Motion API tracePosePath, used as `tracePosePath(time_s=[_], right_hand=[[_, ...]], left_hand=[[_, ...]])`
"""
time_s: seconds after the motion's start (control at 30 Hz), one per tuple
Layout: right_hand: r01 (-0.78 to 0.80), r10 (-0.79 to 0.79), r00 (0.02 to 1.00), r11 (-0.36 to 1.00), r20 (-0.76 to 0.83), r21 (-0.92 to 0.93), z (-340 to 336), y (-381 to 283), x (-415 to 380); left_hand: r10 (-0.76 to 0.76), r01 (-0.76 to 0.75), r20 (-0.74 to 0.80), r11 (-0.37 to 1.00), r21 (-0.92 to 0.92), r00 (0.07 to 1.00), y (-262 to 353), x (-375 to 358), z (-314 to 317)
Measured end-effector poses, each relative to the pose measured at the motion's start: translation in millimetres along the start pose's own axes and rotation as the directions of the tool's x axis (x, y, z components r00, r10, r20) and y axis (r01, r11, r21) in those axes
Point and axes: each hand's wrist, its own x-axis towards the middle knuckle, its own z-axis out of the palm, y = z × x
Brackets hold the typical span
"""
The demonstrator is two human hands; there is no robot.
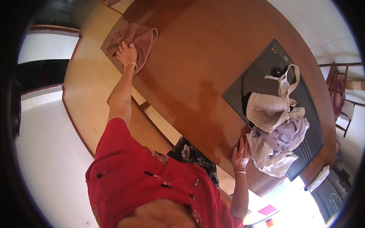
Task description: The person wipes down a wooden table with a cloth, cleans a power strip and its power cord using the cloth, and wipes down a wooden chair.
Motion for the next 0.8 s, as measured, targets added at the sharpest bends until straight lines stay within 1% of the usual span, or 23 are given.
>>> tracePosePath(time_s=[0.03,0.1,0.17,0.2,0.23,0.27,0.3,0.33,0.37,0.4,0.43,0.47,0.53,0.6,0.67,0.73,0.8], right_hand=[[0.003,-0.003,1.0,1.0,0.011,0.009,-5,-4,4],[-0.002,0.002,1.0,1.0,0.024,0.029,-7,-7,2],[0.002,-0.003,1.0,0.999,0.016,0.044,-4,-4,2],[0.014,-0.014,1.0,0.999,0.006,0.049,-5,-3,5],[0.001,-0.002,1.0,0.997,0.016,0.078,-5,-4,4],[-0.011,0.009,1.0,0.994,0.024,0.107,-5,-4,4],[0.012,-0.013,1.0,0.998,0.013,0.06,-7,-5,5],[0.012,-0.012,1.0,0.998,0.006,0.063,-7,-6,5],[0.001,-0.003,1.0,0.996,0.017,0.085,-7,-6,4],[-0.007,0.004,1.0,0.995,0.023,0.104,-7,-5,5],[-0.003,0.001,1.0,0.998,0.028,0.066,-6,-3,4],[0.0,-0.002,1.0,0.998,0.025,0.066,-7,-3,2],[-0.049,0.041,0.997,0.992,0.067,0.12,-8,-5,4],[-0.005,-0.001,0.999,0.992,0.05,0.124,-8,-6,7],[-0.014,0.011,0.999,0.997,0.048,0.073,-4,-3,2],[0.002,-0.005,0.999,0.998,0.041,0.067,-1,-1,1],[0.003,-0.004,1.0,1.0,0.02,0.02,1,0,-1]], left_hand=[[0.015,-0.015,0.007,1.0,0.007,1.0,6,-2,0],[0.017,-0.015,-0.028,0.999,0.041,0.999,17,-5,-2],[0.199,-0.194,0.048,0.976,-0.095,0.979,61,-19,-31],[0.275,-0.263,0.06,0.952,-0.158,0.959,90,-28,-42],[0.35,-0.329,0.065,0.919,-0.218,0.934,120,-38,-52],[0.441,-0.402,0.125,0.88,-0.252,0.889,151,-50,-65],[0.569,-0.528,0.021,0.775,-0.347,0.822,180,-63,-71],[0.657,-0.617,-0.068,0.66,-0.428,0.75,208,-78,-87],[0.752,-0.663,-0.08,0.519,-0.54,0.654,235,-92,-93],[0.804,-0.732,-0.188,0.382,-0.565,0.565,262,-107,-99],[0.844,-0.757,-0.242,0.256,-0.601,0.478,284,-120,-110],[0.872,-0.768,-0.296,0.13,-0.628,0.39,302,-135,-119],[0.897,-0.753,-0.356,-0.041,-0.657,0.262,333,-162,-124],[0.81,-0.78,-0.506,-0.1,-0.618,0.298,343,-185,-122],[0.819,-0.78,-0.492,-0.091,-0.619,0.295,340,-182,-114],[0.825,-0.78,-0.486,-0.09,-0.619,0.29,337,-166,-107],[0.859,-0.768,-0.361,0.056,-0.637,0.363,333,-136,-93]])
